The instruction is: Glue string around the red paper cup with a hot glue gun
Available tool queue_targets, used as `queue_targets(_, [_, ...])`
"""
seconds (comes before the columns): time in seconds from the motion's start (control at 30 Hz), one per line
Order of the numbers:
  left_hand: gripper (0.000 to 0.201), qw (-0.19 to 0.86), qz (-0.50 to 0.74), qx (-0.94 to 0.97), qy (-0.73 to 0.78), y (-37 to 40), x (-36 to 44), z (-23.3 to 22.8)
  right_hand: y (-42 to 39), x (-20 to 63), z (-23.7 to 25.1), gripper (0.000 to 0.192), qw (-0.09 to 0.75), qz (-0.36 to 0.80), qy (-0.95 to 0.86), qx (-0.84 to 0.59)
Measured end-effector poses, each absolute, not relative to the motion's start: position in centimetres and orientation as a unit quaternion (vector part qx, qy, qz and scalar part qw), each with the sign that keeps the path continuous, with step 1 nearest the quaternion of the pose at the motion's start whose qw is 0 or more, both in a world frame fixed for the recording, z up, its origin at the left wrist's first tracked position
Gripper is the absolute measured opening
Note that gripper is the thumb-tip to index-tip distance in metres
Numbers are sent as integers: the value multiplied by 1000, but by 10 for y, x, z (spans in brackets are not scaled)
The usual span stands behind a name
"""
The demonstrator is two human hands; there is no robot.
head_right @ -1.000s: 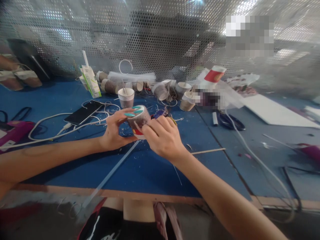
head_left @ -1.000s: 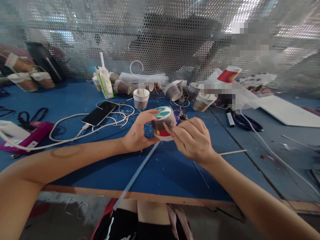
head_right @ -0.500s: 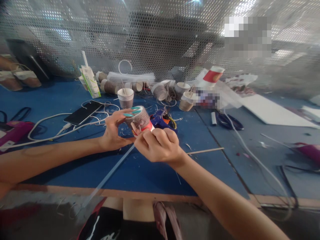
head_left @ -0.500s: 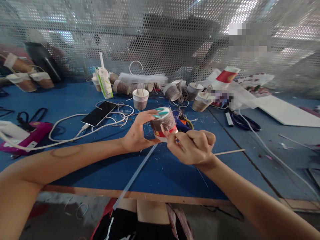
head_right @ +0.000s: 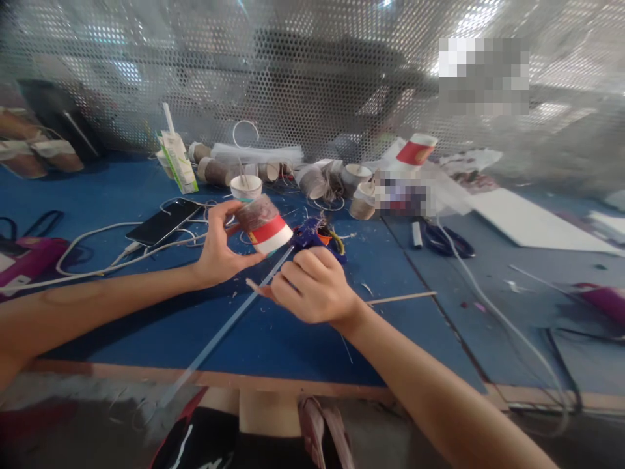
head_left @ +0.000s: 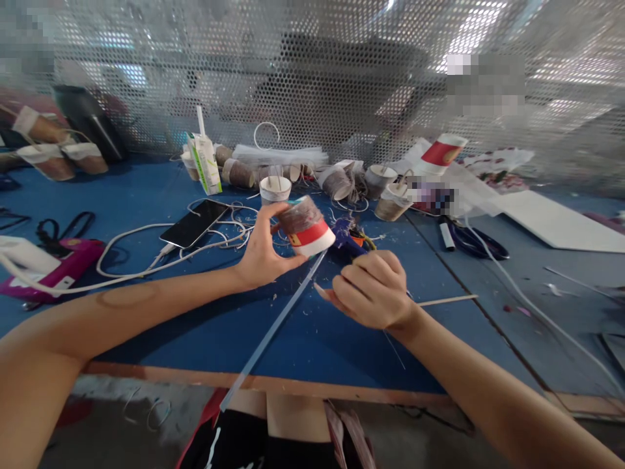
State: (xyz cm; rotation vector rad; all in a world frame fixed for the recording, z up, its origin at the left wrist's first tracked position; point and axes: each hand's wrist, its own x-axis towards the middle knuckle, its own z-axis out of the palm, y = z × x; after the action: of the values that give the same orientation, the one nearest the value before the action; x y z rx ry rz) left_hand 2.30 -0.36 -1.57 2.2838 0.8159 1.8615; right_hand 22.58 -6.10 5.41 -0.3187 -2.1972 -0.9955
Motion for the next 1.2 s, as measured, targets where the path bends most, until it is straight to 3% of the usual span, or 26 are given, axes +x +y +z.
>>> queue_targets(0.1, [86, 14, 612, 745, 264, 14, 12, -17, -44, 231, 48, 37, 345, -286, -884, -132])
queue_targets(0.2, [84, -57, 585, 771, 244, 29, 0, -17, -33, 239, 46, 8, 403, -254, -868, -142])
queue_targets(0.3, [84, -97, 554, 789, 247, 35, -5, -16, -25, 253, 50, 34, 472, -298, -810, -182])
queue_targets(0.33, [85, -99, 544, 797, 244, 35, -5, -16, -22, 259, 52, 34, 496, -309, -783, -213])
queue_targets(0.4, [88, -92, 525, 814, 231, 35, -4, -17, -12, 272, 55, 12, 534, -301, -729, -305])
queue_targets(0.53, [88, -39, 493, 830, 259, 38, -3, -20, 10, 294, 56, 35, 432, -135, -656, -604])
queue_targets(0.6, [86, -14, 481, 825, 295, 39, -3, -21, 19, 300, 55, 37, 396, -88, -634, -658])
queue_targets(1.0, [88, -17, 521, 793, 313, 39, -2, -19, 28, 308, 54, 24, 195, 190, -669, -691])
queue_targets(1.13, [89, -9, 502, 809, 306, 39, -2, -20, 28, 301, 50, 35, 188, 221, -653, -700])
queue_targets(1.2, [91, -9, 502, 809, 304, 39, -3, -20, 28, 298, 52, 32, 212, 212, -646, -702])
